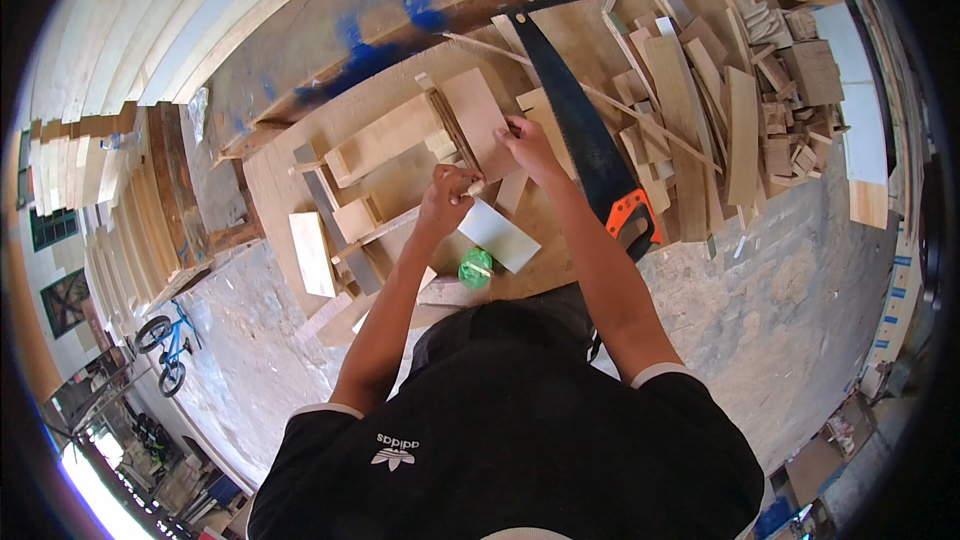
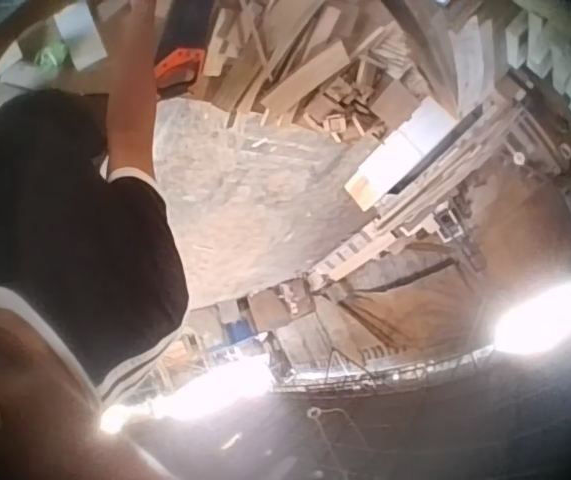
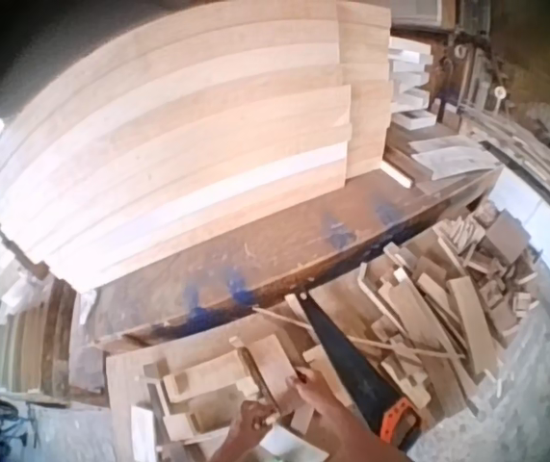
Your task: The person holds a small piece of wood and uses a piece of sandpaper to sand the edges and faces of the wood.
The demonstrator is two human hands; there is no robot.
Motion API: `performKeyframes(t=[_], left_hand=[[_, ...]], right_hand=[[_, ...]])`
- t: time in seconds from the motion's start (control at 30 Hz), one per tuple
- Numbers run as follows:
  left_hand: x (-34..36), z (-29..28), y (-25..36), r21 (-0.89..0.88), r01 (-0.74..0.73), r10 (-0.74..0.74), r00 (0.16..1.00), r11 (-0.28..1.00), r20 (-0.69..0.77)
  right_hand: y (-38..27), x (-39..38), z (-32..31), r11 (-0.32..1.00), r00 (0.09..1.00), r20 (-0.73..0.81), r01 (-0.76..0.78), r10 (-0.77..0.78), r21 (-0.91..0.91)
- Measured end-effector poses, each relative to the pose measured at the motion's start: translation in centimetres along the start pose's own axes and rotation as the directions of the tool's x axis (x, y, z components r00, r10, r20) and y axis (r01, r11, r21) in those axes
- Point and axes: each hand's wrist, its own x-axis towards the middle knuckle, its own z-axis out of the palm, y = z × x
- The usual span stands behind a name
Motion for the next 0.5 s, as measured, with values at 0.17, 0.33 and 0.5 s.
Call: performKeyframes(t=[0.17, 0.33, 0.5], left_hand=[[0.13, -0.13, -0.07, -0.011, -0.042, 0.042, 0.999, 0.999, 0.005], [0.22, -0.38, -0.68, 0.016, -0.035, 0.035, 0.999, 0.999, 0.028], [0.45, -0.73, 0.08, 0.013, -0.054, 0.054, 0.998, 0.998, 0.027]], right_hand=[[0.45, 0.03, -0.18, 0.998, 1.000, 0.002, 0.028, -0.028, 0.055], [0.29, 0.01, -0.06, 0.996, 0.999, -0.005, 0.034, -0.034, 0.078], [-0.11, -0.23, -0.16, 0.993, 1.000, -0.024, 0.013, -0.010, 0.115]])
